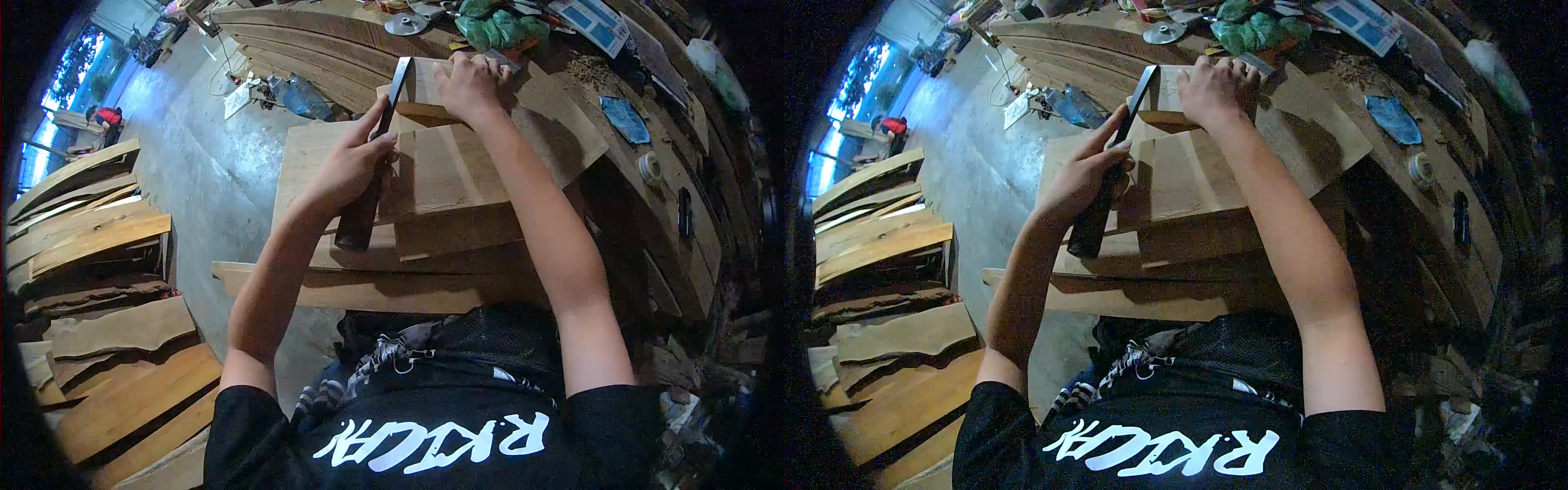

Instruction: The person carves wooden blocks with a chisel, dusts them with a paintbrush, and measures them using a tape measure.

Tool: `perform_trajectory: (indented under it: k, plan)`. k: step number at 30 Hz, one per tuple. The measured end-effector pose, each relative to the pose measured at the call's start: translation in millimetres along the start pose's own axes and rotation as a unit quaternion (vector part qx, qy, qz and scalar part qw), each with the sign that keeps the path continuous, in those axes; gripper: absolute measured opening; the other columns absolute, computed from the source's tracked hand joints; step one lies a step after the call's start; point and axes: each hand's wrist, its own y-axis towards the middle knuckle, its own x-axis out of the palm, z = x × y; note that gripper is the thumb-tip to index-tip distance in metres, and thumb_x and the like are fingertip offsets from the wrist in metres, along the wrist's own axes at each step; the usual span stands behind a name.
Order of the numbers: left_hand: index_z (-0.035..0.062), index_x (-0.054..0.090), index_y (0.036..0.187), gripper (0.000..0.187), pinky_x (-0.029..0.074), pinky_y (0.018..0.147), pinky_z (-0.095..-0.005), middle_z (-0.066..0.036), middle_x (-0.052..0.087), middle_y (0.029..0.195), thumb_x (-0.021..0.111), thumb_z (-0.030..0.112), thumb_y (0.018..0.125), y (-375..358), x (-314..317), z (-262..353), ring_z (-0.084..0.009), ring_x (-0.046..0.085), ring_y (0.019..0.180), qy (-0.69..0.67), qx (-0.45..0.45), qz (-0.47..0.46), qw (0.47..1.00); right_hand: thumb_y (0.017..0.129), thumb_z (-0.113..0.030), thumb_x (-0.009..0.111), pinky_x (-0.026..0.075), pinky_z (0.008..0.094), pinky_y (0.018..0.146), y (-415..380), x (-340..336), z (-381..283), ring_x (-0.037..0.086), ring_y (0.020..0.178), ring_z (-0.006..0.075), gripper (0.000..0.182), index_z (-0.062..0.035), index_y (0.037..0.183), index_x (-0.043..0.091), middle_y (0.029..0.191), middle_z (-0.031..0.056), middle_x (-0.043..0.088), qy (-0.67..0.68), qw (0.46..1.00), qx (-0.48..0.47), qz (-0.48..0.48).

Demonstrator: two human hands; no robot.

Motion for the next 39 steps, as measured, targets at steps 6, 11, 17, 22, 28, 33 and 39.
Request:
perform_trajectory:
  k: [6,11,17,22,28,33,39]
  plan:
    - [0.0283,0.028,0.16,0.063,0.045,0.054,-0.0245,0.001,0.053,0.077,0.054,0.019,0.104,-19.2,2.5,1.8,-0.0087,0.05,0.06,-0.002,0.003,-0.006,1.0,0.093,-0.05,0.057,0.025,0.0582,0.11,-0.3,-3.4,3.2,0.05,0.125,0.0404,0.05,-0.0062,0.117,0.067,0.122,0.0236,0.062,-0.004,1.0,-0.005,-0.01]
    - [0.0207,0.022,0.162,0.064,0.046,0.056,-0.0259,0.0,0.052,0.083,0.051,0.014,0.104,-50.0,-4.9,-5.1,-0.0083,0.049,0.065,0.008,-0.022,-0.018,1.0,0.093,-0.053,0.058,0.029,0.0543,0.107,0.1,6.0,2.1,0.055,0.119,0.0375,0.049,-0.0115,0.117,0.07,0.114,0.0194,0.067,-0.033,0.999,-0.003,0.04]
    - [0.0212,0.022,0.162,0.065,0.045,0.053,-0.0247,0.0,0.053,0.083,0.051,0.013,0.104,-71.2,-8.5,-18.7,-0.0064,0.047,0.063,0.008,-0.004,-0.022,1.0,0.091,-0.049,0.06,0.029,0.0576,0.104,0.1,-0.2,2.4,0.053,0.118,0.0397,0.049,-0.0053,0.111,0.069,0.117,0.0255,0.063,0.004,1.0,-0.017,0.018]
    - [0.0221,0.023,0.162,0.064,0.044,0.051,-0.023,0.0,0.053,0.083,0.051,0.014,0.104,-76.2,-11.3,-23.3,-0.0058,0.047,0.058,0.014,0.002,-0.012,1.0,0.093,-0.054,0.057,0.031,0.0551,0.106,0.1,-2.4,1.1,0.056,0.12,0.0374,0.05,-0.0116,0.116,0.07,0.116,0.0203,0.067,-0.04,0.999,-0.006,0.011]
    - [0.0229,0.023,0.161,0.064,0.046,0.051,-0.0239,-0.001,0.054,0.084,0.052,0.016,0.104,-69.3,-12.1,-17.4,-0.0072,0.05,0.058,-0.036,-0.021,-0.023,0.999,0.093,-0.053,0.057,0.032,0.0545,0.105,0.6,2.7,3.0,0.058,0.117,0.0354,0.049,-0.0117,0.115,0.07,0.115,0.0194,0.067,-0.05,0.998,-0.014,0.026]
    - [0.0288,0.024,0.161,0.064,0.048,0.051,-0.0267,-0.001,0.052,0.083,0.052,0.017,0.105,-59.2,-6.9,-5.6,-0.0092,0.051,0.059,-0.048,-0.05,-0.016,0.997,0.094,-0.053,0.057,0.032,0.0552,0.105,-0.6,-1.7,2.3,0.057,0.119,0.0358,0.048,-0.0122,0.115,0.07,0.116,0.0194,0.067,-0.054,0.998,-0.011,0.013]
    - [0.0329,0.024,0.16,0.064,0.048,0.051,-0.0276,-0.001,0.052,0.083,0.052,0.017,0.105,-56.0,-7.5,-0.4,-0.0098,0.052,0.06,-0.072,-0.072,-0.027,0.994,0.094,-0.053,0.056,0.029,0.057,0.109,1.3,-2.0,1.6,0.054,0.123,0.0375,0.05,-0.0116,0.12,0.067,0.122,0.0205,0.064,-0.061,0.998,0.002,-0.001]
